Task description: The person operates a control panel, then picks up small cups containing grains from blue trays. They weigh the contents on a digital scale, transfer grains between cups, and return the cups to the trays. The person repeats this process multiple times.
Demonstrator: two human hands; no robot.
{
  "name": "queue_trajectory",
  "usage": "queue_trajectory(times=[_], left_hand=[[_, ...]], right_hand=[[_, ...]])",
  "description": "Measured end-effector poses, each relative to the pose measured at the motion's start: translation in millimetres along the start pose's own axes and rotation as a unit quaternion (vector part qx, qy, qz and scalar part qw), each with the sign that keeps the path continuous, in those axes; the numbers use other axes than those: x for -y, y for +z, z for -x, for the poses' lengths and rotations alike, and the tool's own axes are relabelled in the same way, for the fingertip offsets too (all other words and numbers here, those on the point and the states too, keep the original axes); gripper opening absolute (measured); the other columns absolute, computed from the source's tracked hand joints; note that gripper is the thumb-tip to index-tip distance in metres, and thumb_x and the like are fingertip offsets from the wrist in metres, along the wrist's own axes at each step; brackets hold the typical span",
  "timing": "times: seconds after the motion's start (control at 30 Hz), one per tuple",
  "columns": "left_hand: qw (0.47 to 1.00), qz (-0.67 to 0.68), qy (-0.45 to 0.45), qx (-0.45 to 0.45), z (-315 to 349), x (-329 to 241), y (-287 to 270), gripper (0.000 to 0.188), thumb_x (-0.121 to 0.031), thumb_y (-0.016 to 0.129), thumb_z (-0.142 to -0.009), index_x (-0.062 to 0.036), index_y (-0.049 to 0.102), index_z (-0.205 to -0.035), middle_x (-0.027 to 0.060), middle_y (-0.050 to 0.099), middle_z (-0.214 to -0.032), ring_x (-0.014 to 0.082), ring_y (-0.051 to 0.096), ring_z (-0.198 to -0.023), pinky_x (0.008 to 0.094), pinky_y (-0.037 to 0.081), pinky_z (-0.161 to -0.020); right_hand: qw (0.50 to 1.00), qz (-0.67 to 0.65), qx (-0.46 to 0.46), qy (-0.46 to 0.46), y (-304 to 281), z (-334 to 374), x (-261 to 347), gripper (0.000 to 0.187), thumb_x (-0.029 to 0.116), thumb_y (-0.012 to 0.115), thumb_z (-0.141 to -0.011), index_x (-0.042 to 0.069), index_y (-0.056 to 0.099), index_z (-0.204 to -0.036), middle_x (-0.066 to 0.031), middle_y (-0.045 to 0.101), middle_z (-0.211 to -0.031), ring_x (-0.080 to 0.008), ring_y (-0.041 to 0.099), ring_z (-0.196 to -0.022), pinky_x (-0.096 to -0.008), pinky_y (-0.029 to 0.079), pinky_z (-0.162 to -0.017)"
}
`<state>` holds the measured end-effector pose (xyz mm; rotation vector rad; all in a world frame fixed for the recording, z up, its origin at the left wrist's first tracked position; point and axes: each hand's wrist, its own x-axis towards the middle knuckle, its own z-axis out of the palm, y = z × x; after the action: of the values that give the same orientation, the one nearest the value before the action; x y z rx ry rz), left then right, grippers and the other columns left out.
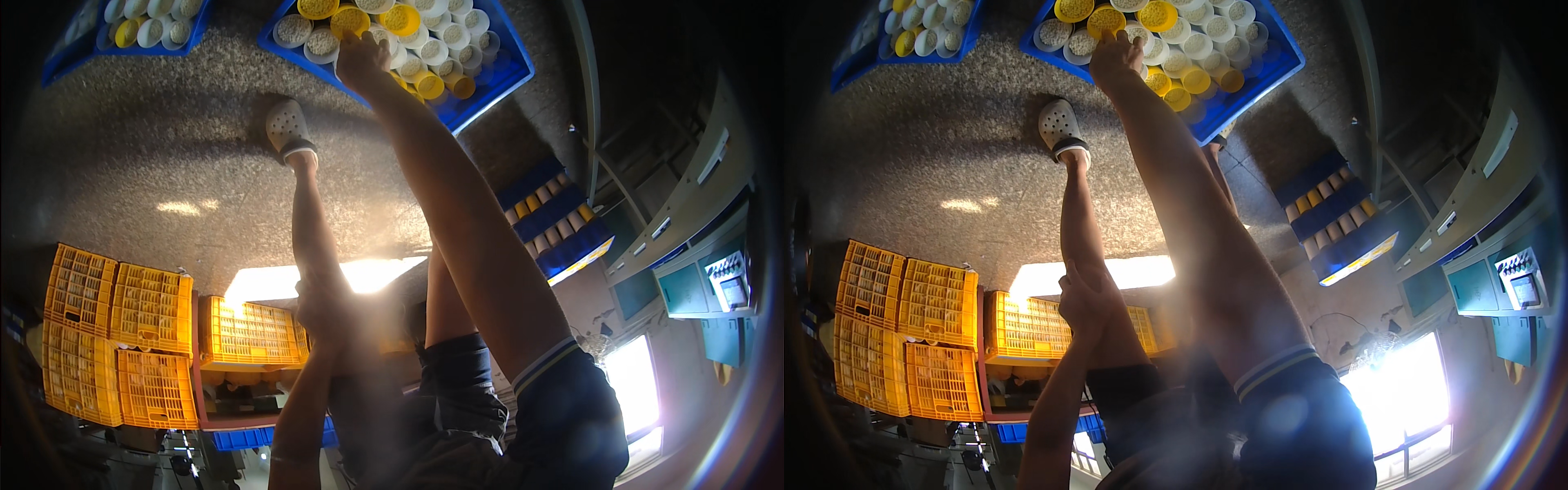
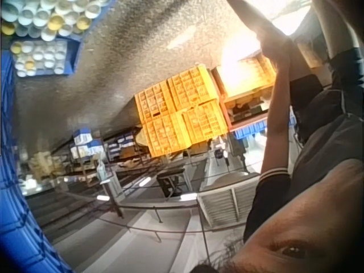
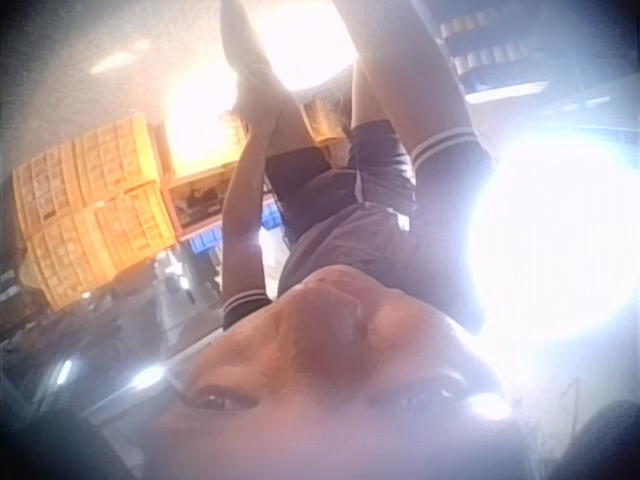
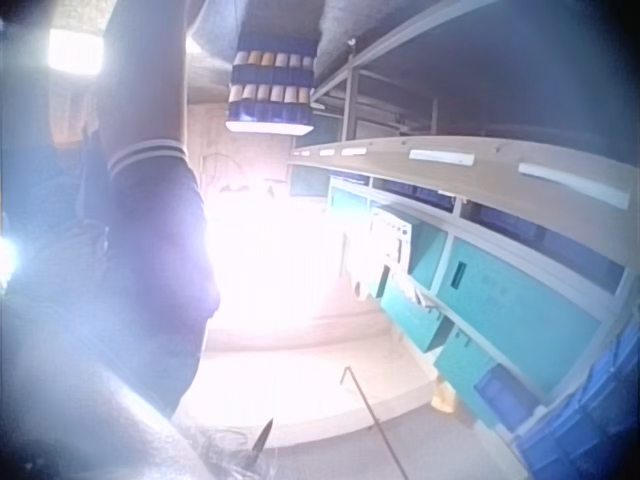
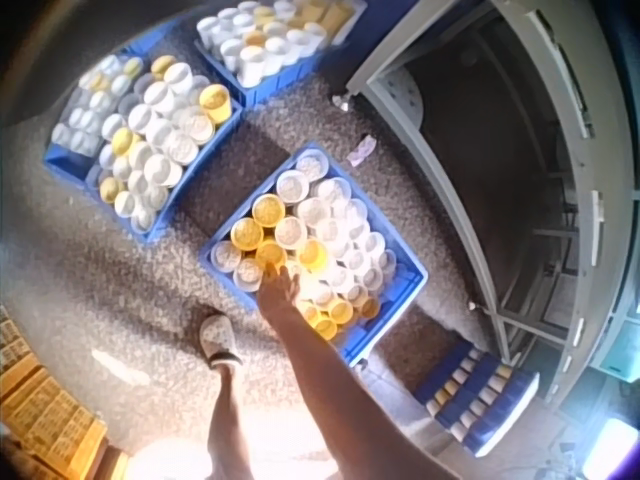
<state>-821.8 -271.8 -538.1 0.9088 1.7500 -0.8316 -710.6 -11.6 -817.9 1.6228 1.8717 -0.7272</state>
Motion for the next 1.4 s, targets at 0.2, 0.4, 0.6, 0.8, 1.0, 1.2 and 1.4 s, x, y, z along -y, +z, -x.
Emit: queue_trajectory(times=[0.2, 0.4, 0.6, 0.8, 1.0, 1.2, 1.4], left_hand=[[0.998, 0.003, -0.035, 0.044, -2, -5, -7, 0.075, -0.042, 0.061, -0.089, 0.004, 0.036, -0.143, 0.0267, 0.057, -0.117, 0.042, 0.066, -0.099, 0.0481, 0.055, -0.084], [1.0, 0.001, -0.005, -0.001, 3, -10, -5, 0.076, -0.043, 0.061, -0.089, 0.0022, 0.036, -0.144, 0.0259, 0.057, -0.116, 0.0408, 0.066, -0.099, 0.0472, 0.055, -0.083], [0.999, -0.022, -0.019, -0.013, 2, -10, 8, 0.076, -0.044, 0.062, -0.089, 0.0013, 0.036, -0.144, 0.0256, 0.058, -0.116, 0.0402, 0.066, -0.099, 0.0464, 0.056, -0.082], [0.999, -0.023, -0.013, -0.035, 3, -9, 14, 0.079, -0.045, 0.064, -0.087, 0.0017, 0.036, -0.144, 0.0263, 0.058, -0.114, 0.0408, 0.067, -0.097, 0.0466, 0.056, -0.08], [0.998, -0.02, -0.013, -0.05, 3, -10, 14, 0.08, -0.045, 0.064, -0.086, 0.0014, 0.035, -0.145, 0.0264, 0.058, -0.114, 0.0413, 0.066, -0.098, 0.0475, 0.056, -0.08], [0.999, -0.009, -0.039, -0.001, 3, -9, 12, 0.08, -0.045, 0.063, -0.086, 0.0013, 0.034, -0.145, 0.0263, 0.057, -0.115, 0.0417, 0.066, -0.099, 0.0482, 0.056, -0.081], [0.999, -0.008, -0.015, -0.029, 0, -1, 18, 0.079, -0.044, 0.063, -0.087, 0.0014, 0.034, -0.145, 0.0259, 0.057, -0.115, 0.0413, 0.066, -0.097, 0.0481, 0.056, -0.08]], right_hand=[[1.0, 0.009, 0.016, -0.008, 1, -1, -2, 0.04, 0.014, 0.05, -0.09, 0.01, 0.059, -0.129, 0.0008, 0.054, -0.135, -0.0209, 0.05, -0.123, -0.0464, 0.036, -0.104], [1.0, 0.014, 0.022, -0.004, 2, 1, -1, 0.042, 0.015, 0.051, -0.09, 0.011, 0.058, -0.132, 0.0034, 0.046, -0.145, -0.0203, 0.046, -0.129, -0.0491, 0.033, -0.106], [1.0, -0.007, 0.013, -0.01, -2, 9, -5, 0.043, 0.015, 0.053, -0.089, 0.013, 0.058, -0.133, 0.0044, 0.046, -0.145, -0.0203, 0.046, -0.129, -0.0493, 0.032, -0.108], [1.0, -0.002, 0.006, -0.013, -4, 14, -5, 0.043, 0.016, 0.053, -0.09, 0.012, 0.058, -0.133, 0.0031, 0.048, -0.143, -0.0213, 0.046, -0.129, -0.0488, 0.033, -0.107], [1.0, -0.005, 0.02, -0.005, -5, 14, -4, 0.042, 0.017, 0.053, -0.091, 0.012, 0.057, -0.132, 0.0022, 0.047, -0.144, -0.0212, 0.046, -0.13, -0.0487, 0.034, -0.107], [1.0, -0.021, 0.015, 0.002, -4, 15, 0, 0.044, 0.019, 0.053, -0.092, 0.011, 0.055, -0.135, 0.0019, 0.045, -0.146, -0.0209, 0.045, -0.13, -0.0478, 0.033, -0.108], [1.0, -0.022, 0.018, 0.004, -1, 9, -1, 0.046, 0.018, 0.053, -0.092, 0.01, 0.053, -0.137, 0.0, 0.045, -0.143, -0.0221, 0.045, -0.131, -0.05, 0.033, -0.11]])
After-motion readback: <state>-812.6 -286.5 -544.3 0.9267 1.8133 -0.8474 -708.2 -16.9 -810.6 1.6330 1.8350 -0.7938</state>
